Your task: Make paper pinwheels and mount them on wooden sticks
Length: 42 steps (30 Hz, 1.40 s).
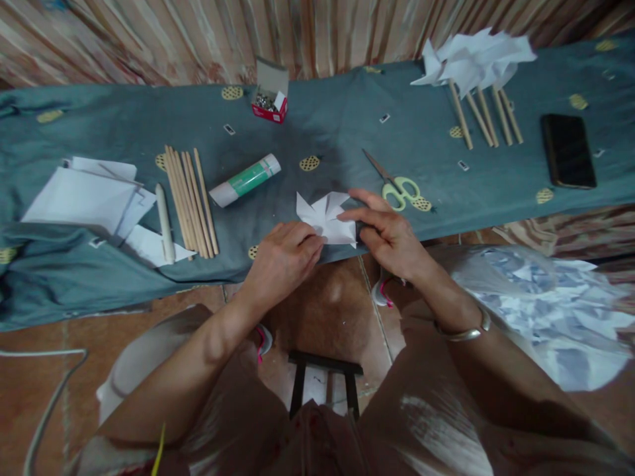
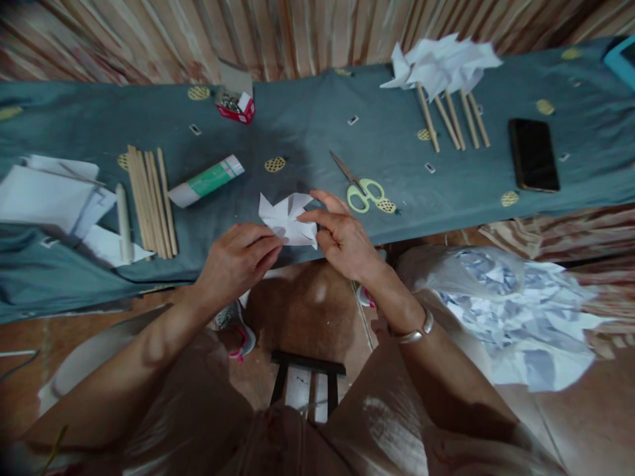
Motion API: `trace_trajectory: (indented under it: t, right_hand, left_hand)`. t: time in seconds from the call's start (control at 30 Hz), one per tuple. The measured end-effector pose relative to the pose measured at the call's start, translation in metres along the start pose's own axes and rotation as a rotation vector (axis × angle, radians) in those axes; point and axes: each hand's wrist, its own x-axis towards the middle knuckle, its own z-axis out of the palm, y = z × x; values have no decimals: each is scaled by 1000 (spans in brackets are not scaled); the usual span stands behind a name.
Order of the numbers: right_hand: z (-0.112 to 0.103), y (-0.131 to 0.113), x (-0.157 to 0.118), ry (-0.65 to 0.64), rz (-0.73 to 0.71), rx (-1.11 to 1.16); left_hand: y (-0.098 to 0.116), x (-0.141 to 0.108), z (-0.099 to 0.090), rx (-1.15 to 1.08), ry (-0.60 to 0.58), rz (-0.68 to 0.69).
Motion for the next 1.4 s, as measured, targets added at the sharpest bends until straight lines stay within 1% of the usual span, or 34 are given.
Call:
trace_trajectory:
  t: [0.23, 0.37, 0.5, 0.57, 0.77, 0.87, 1.1, 1.2, 1.4]
  right_hand:
    - [-4, -4, -3, -45, 64, 52]
    - [-5, -6, -3, -66, 93, 134]
    - [-3, -6, -2, -34, 94, 176]
    - [1, -5, 0, -4, 79, 150]
    - [12, -5, 5, 74, 0, 18]
    - [16, -5, 7, 75, -18, -20]
    - [19, -7, 8, 66, -9, -44]
    - [20, -8, 9, 64, -13, -55]
    - [21, -7, 9, 74, -22, -68]
  left_hand:
    - [-3, -3, 1, -29, -1, -22]
    - [-2, -4, 2, -35, 28, -16]
    - [1, -2, -1, -10, -18, -7]
    - [2, -2, -1, -13, -36, -10]
    - [7, -2, 3, -107, 0, -40]
    - [7, -1, 6, -118, -10, -48]
    - [7, 0, 7, -130, 7, 9]
    - [7, -1, 8, -170, 6, -9]
    - [7, -1, 13, -273, 54, -75]
